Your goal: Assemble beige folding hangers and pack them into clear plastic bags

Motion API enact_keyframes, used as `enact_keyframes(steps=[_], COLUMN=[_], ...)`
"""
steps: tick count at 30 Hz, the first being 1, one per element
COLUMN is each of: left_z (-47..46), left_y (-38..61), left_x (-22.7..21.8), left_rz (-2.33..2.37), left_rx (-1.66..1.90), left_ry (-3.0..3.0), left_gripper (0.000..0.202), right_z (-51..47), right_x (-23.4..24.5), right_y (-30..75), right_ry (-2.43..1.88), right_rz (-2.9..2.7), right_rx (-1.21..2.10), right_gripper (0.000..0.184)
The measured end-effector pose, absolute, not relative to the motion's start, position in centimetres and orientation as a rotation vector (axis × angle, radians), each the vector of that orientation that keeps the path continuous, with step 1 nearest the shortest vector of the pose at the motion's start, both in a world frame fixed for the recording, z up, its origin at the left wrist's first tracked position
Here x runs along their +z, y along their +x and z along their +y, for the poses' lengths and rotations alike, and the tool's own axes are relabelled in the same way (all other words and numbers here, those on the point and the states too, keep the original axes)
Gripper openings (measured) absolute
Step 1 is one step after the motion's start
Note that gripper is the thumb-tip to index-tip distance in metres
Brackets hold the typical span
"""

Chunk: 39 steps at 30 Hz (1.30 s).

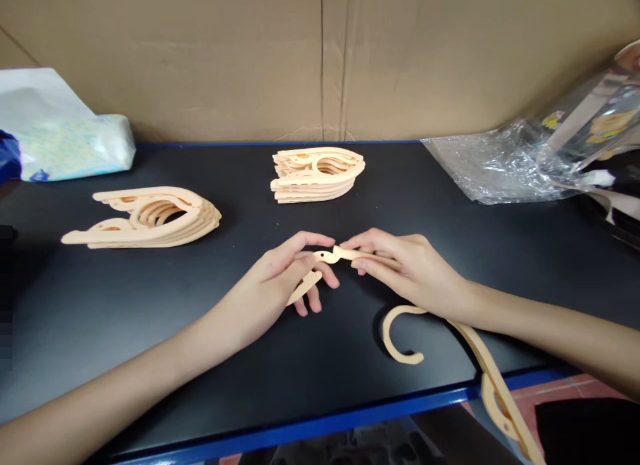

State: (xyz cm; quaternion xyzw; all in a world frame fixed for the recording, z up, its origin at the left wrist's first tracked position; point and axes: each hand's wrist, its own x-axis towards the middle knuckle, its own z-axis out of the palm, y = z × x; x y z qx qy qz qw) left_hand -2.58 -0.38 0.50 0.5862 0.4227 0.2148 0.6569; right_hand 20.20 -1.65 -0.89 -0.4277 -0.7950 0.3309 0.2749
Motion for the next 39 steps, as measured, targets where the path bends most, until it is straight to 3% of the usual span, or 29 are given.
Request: enact_keyframes(steps=[6, 10, 13, 17, 20, 24, 33, 35, 39], left_z=[-0.2, -0.3, -0.2, 0.2, 0.5, 0.4, 0.3, 0.4, 0.5], left_y=[-2.7, -2.4, -2.5, -2.7, -2.8, -3.1, -3.8, -3.9, -3.9], left_x=[0.8, 0.2, -0.2, -0.3, 0.0, 0.6, 1.3, 1.2, 1.0], left_rz=[0.850, 0.896, 0.956, 0.928, 0.954, 1.289, 1.645, 1.629, 1.632], left_rx=[0.386, 0.477, 0.597, 0.704, 0.704, 0.689, 0.411, 0.363, 0.262], left_ry=[1.453, 1.532, 1.630, 1.803, 1.937, 2.079, 2.344, 2.379, 2.430], left_gripper=[0.034, 0.036, 0.040, 0.063, 0.056, 0.039, 0.053, 0.051, 0.042], right_z=[-1.0, -1.4, -1.6, -1.4, -1.4, -1.3, 0.9, 0.6, -1.4], right_x=[-0.9, -0.5, 0.0, 0.1, -0.1, -0.1, 1.8, 1.8, 1.7], right_y=[20.0, 19.7, 19.7, 19.8, 19.9, 20.6, 24.2, 24.2, 22.6], right_ry=[-1.211, -1.131, -1.026, -0.948, -0.978, -0.891, -0.844, -0.896, -0.859], right_rz=[-1.622, -1.692, -1.761, -1.869, -1.868, -2.006, -2.549, -2.578, -2.567], right_rx=[1.171, 1.275, 1.363, 1.503, 1.498, 1.367, 1.186, 0.970, 0.286], right_gripper=[0.024, 0.027, 0.039, 0.039, 0.037, 0.035, 0.036, 0.041, 0.026])
